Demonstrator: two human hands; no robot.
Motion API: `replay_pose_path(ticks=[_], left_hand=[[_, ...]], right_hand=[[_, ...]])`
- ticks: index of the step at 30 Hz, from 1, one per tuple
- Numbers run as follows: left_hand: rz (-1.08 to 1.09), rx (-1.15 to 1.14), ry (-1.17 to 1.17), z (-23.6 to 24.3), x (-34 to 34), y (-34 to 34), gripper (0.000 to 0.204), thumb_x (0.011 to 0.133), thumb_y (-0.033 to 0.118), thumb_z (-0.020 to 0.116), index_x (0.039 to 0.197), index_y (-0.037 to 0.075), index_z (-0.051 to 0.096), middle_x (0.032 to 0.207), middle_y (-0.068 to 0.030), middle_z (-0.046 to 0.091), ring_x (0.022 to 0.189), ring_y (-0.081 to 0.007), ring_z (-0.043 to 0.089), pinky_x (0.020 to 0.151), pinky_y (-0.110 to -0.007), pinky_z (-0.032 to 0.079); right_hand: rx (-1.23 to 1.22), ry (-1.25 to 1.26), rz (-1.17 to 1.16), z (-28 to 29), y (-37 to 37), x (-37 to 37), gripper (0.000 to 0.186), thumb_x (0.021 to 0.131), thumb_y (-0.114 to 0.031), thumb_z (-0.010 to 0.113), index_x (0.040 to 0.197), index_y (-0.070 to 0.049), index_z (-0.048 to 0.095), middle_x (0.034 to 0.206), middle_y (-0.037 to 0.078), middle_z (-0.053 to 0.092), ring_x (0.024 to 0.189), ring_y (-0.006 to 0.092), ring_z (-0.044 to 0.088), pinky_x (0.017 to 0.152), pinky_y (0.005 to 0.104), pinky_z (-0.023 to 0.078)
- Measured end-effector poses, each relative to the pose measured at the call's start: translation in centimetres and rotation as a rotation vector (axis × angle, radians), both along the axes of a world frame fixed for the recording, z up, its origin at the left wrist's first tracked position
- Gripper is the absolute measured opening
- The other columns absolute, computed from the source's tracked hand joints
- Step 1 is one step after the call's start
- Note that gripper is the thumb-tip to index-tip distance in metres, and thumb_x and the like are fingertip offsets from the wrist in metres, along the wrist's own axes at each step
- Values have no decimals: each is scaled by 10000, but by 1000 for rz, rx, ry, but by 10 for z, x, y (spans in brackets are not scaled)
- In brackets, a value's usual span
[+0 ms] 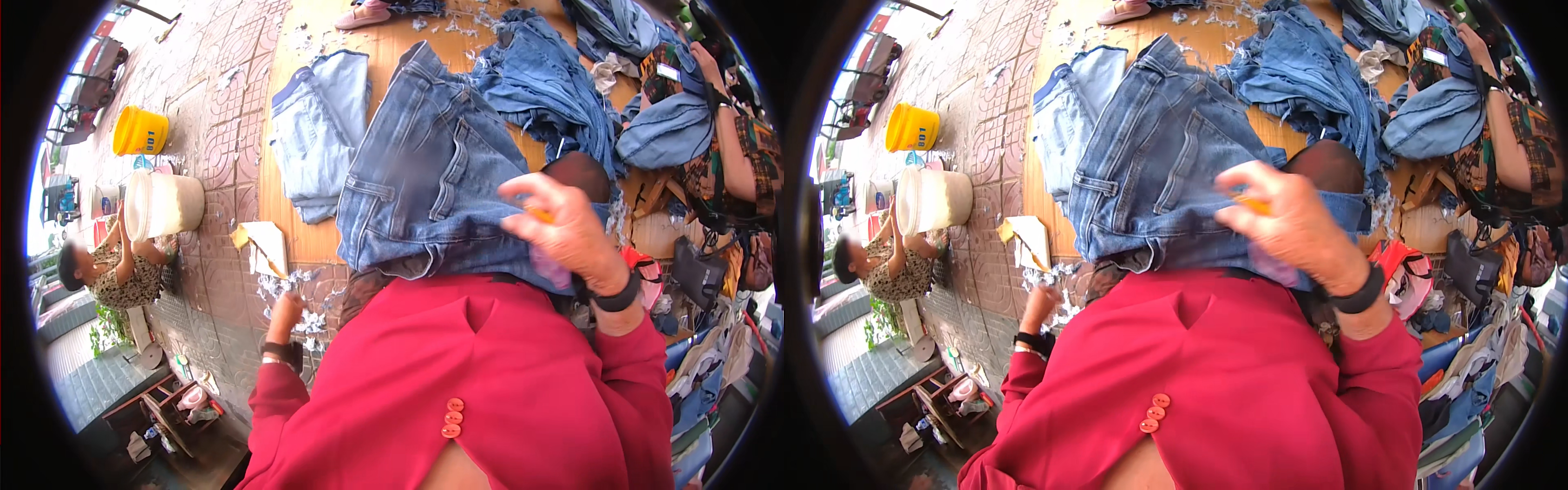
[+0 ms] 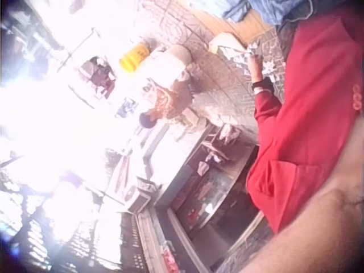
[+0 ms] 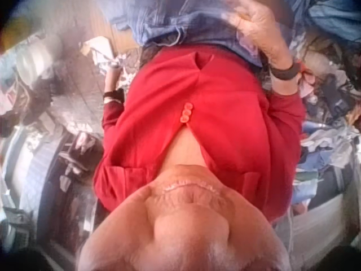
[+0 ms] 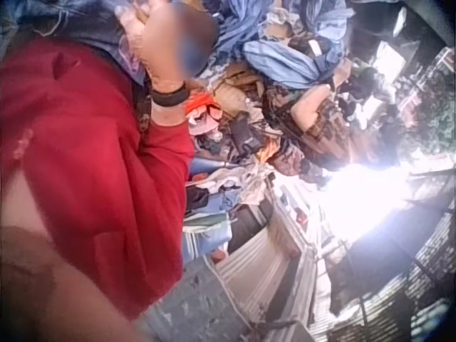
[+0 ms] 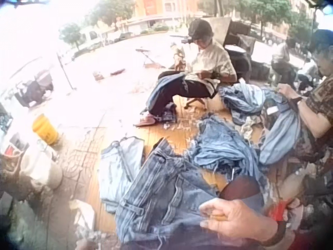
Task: The recorder uses scissors and a small tool to repair or modify denim jeans in an outdoor workshop setting.
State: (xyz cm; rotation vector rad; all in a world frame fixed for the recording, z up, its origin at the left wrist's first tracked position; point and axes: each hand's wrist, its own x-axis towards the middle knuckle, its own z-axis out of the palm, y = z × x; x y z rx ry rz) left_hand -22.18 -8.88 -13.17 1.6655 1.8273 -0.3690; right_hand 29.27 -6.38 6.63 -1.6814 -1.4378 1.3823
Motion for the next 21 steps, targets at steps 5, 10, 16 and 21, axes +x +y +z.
replay_pose_path(ticks=[5,10,16,21], left_hand=[[296,169,-679,87,92,112,251,819,164,583,999,-7,614,858,-79,645,697,-133,614,576,-252,462],[98,-1,-950,163,201,185,364,911,317,506,1090,5,564,957,-85,634,810,-126,599,685,-234,449],[118,-431,-992,144,269,229,251,864,235,584,922,-5,625,829,-47,645,725,-104,601,641,-225,462],[168,-432,-1104,141,298,244,194,824,92,605,975,-29,599,861,-51,645,748,-140,624,705,-267,509]], right_hand=[[40,-415,-153,-55,-41,80,453,753,-183,683,1149,-37,519,1000,182,628,957,304,618,788,355,486],[75,-145,-262,-72,-62,101,470,759,-230,701,1138,-8,533,989,121,621,914,202,594,809,313,464],[140,-456,-113,-61,-95,91,319,728,-188,703,1013,-96,593,789,88,639,706,167,600,674,280,467],[228,-510,-470,-74,-103,104,166,762,-120,643,918,-82,603,753,118,620,662,190,598,612,305,459]])
